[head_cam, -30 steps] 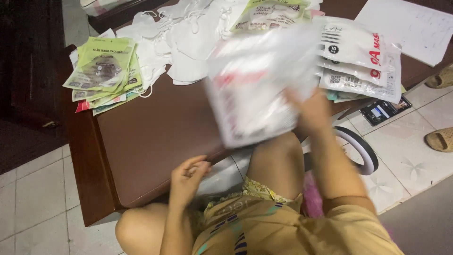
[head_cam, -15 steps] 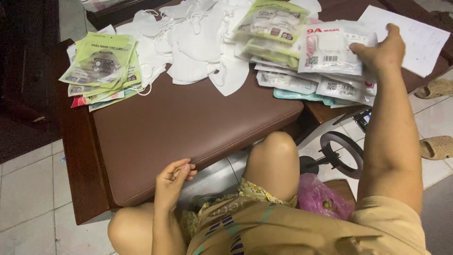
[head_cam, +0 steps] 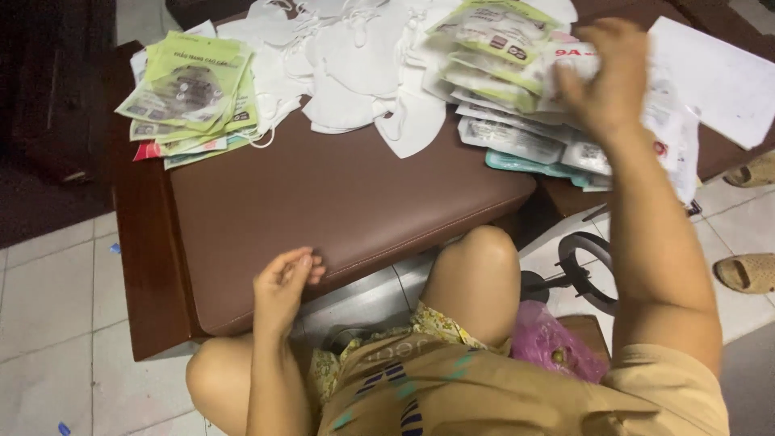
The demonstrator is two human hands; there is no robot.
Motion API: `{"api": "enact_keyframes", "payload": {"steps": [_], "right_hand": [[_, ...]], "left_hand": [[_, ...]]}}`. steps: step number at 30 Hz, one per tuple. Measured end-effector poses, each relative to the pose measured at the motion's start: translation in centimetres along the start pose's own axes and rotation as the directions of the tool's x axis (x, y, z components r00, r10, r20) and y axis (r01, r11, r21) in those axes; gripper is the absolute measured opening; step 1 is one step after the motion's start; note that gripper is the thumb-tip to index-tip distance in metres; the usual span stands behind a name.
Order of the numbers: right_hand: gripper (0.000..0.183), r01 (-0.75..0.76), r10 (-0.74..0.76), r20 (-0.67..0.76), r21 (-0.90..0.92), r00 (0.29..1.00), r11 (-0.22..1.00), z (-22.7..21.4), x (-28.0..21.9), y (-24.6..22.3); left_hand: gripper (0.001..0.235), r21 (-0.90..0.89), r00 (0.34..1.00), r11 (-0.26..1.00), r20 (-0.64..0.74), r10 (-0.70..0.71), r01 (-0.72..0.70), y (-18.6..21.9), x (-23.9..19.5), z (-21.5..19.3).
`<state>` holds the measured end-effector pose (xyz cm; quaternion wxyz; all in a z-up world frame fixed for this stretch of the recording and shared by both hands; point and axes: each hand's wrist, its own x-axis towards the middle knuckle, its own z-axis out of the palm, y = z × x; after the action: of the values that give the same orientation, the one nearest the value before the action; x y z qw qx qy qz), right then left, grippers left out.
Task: Folding white face masks and placing them into individual plastic packaging bags
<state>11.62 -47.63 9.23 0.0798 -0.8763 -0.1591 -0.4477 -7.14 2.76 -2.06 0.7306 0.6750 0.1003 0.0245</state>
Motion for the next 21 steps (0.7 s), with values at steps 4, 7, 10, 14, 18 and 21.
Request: {"api": "enact_keyframes", "payload": {"steps": [4,7,10,14,18,21], "right_hand": [[0.046,-0.005,-0.057,0.235,0.254,0.97,0.967,5.2,3.2,-9.0],[0.051,0.028,-0.158,0.398,0.313,0.904,0.949,10.3,6.0,-14.5],[0.054,0.075,-0.216,0.461,0.306,0.861,0.949,17.1,9.3,-17.1],[0.053,0.053,-0.187,0.378,0.336,0.907,0.94,27.2,14.6,-14.9],[0.065,-0.156,-0.036,0.547,0.3,0.836,0.941,24.3,17.3,-14.7],[0.091,-0.116,-0.03,0.607,0.199,0.794,0.973,26.4,18.3,-12.9]], "left_hand": [[0.022,0.064,0.997,0.995,0.004,0.073,-0.073,2.6,5.0,1.1],[0.02,-0.008,0.998,0.998,-0.012,0.069,-0.069,3.4,11.1,2.7],[0.02,-0.009,0.998,1.0,-0.066,0.008,-0.008,2.7,17.6,4.6],[0.066,-0.013,0.995,0.999,-0.087,-0.053,0.052,2.3,22.9,7.9],[0.076,-0.112,0.995,0.99,-0.056,-0.087,0.08,2.3,24.1,9.8],[0.082,-0.142,0.997,0.988,-0.037,-0.068,0.062,1.3,25.3,10.6]]}}
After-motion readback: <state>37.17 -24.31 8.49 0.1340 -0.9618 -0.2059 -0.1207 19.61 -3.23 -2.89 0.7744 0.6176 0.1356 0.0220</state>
